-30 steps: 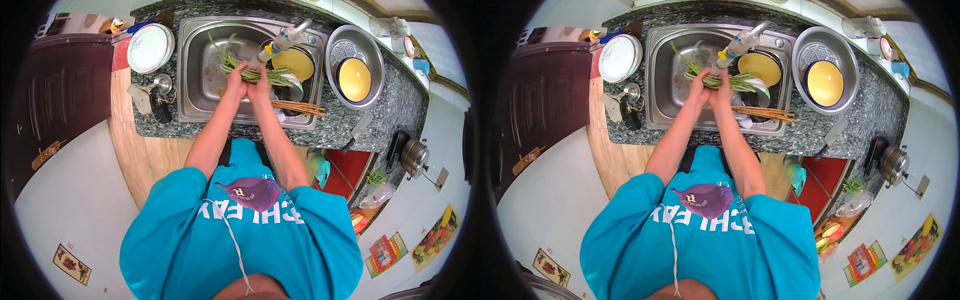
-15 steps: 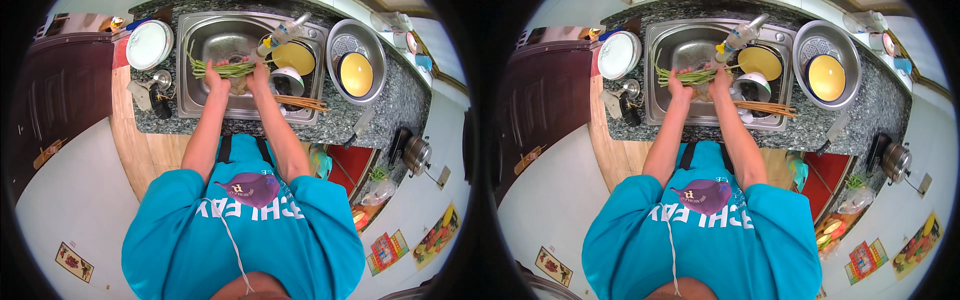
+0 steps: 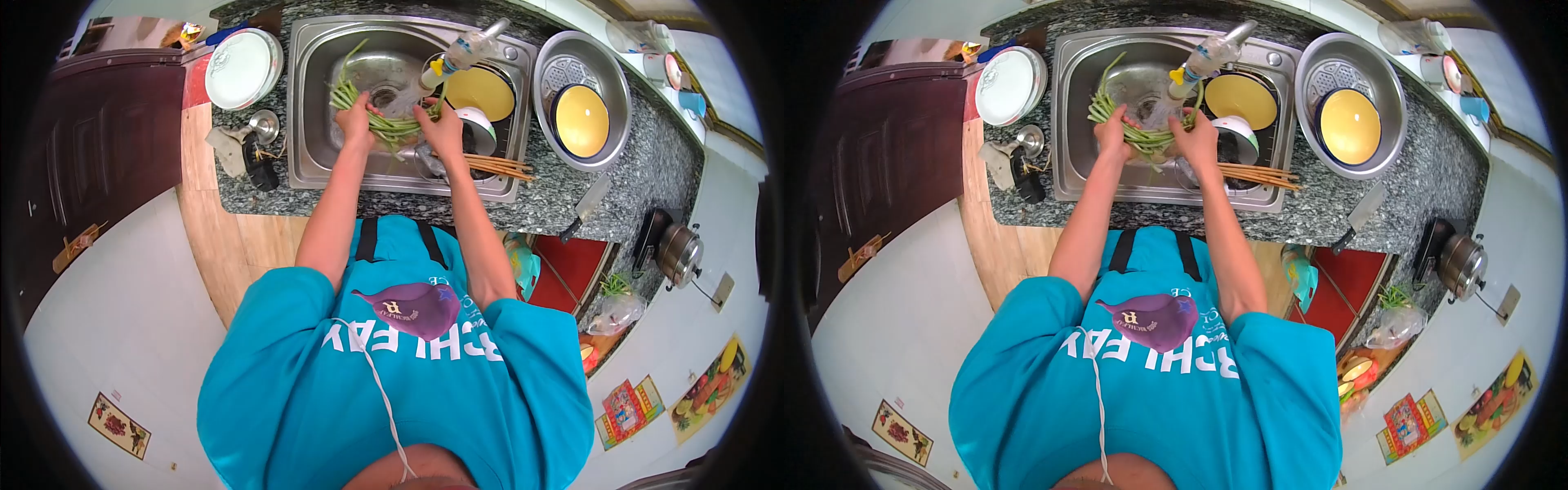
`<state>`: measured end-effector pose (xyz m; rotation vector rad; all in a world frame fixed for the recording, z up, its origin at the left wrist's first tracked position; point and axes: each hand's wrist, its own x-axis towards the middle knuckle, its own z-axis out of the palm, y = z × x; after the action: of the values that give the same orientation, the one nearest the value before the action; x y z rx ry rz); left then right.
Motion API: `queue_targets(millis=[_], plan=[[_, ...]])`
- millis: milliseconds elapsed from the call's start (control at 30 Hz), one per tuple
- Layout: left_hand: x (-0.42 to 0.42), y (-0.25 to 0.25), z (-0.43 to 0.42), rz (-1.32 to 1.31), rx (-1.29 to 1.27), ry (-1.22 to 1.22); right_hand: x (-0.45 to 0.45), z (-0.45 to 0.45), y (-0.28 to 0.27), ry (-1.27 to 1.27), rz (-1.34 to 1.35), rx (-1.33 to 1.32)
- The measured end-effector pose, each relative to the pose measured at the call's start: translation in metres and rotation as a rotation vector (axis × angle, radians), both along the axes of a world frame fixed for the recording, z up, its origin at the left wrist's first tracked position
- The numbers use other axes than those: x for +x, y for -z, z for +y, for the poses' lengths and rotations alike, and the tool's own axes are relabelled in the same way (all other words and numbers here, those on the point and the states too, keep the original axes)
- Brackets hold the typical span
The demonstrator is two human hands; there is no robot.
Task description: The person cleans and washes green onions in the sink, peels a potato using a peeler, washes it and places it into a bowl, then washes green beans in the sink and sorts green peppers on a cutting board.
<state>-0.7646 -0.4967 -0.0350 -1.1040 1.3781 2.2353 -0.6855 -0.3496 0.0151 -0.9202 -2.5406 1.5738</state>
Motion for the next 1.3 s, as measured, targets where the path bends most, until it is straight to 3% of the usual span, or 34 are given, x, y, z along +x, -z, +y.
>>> queue_targets(millis=[33,100,133,167,233,300,367,400,567,633,700,767,800,867,900,967,1067,1133,1233,1300], plan=[[-0.002,0.000,0.002,-0.001,0.004,0.006,0.004,0.008,0.014,0.006,-0.001,0.004],[-0.005,0.002,0.002,-0.022,0.097,-0.093,0.006,0.016,0.031,0.308,0.070,-0.687],[-0.005,0.003,0.003,-0.016,0.131,-0.066,0.009,0.022,0.027,0.085,-0.085,-0.110],[-0.003,0.004,0.006,-0.019,0.128,-0.061,0.011,0.017,0.025,0.090,-0.087,-0.113],[-0.002,0.014,0.014,0.052,0.225,-0.020,0.004,0.007,0.016,0.159,0.165,0.084],[0.002,0.025,0.024,0.008,0.249,-0.006,0.008,0.013,0.017,0.164,0.169,0.059],[0.011,0.032,0.040,-0.115,0.480,-0.042,0.019,0.025,0.045,0.380,0.069,-0.209],[0.019,0.015,0.053,-0.120,0.409,-0.005,0.022,0.025,0.037,0.463,0.065,-0.262],[0.030,0.038,0.073,-0.114,0.421,0.053,0.024,0.023,0.022,0.430,0.114,-0.218],[0.023,0.032,0.066,-0.203,0.367,-0.001,0.021,0.022,0.021,0.625,0.371,-0.413],[0.013,0.023,0.060,-0.234,0.353,-0.075,0.036,0.027,0.012,0.744,0.391,-0.621],[0.004,0.015,0.052,-0.105,0.382,-0.149,0.054,0.015,0.019,0.782,0.408,-0.645],[-0.002,0.035,0.048,-0.057,0.426,-0.186,0.064,0.002,0.029,0.797,0.394,-0.673],[-0.006,0.017,0.053,-0.051,0.427,-0.209,0.071,-0.027,0.032,0.599,0.227,-0.746],[-0.005,0.009,0.056,-0.047,0.428,-0.228,0.062,-0.037,0.026,0.507,0.181,-0.946],[0.003,0.010,0.054,-0.053,0.409,-0.210,0.036,-0.058,0.035,0.453,0.206,-0.942],[0.022,0.018,0.037,-0.083,0.426,-0.191,-0.015,-0.053,0.026,0.532,0.277,-1.096],[0.028,0.013,0.025,-0.069,0.523,-0.261,-0.033,-0.039,0.029,0.915,0.021,-1.294],[0.023,-0.010,0.021,-0.092,0.400,-0.353,-0.033,-0.038,0.036,0.721,0.133,-1.239],[0.020,0.015,0.020,-0.054,0.539,-0.346,-0.033,-0.047,0.074,0.566,0.211,-1.079]])
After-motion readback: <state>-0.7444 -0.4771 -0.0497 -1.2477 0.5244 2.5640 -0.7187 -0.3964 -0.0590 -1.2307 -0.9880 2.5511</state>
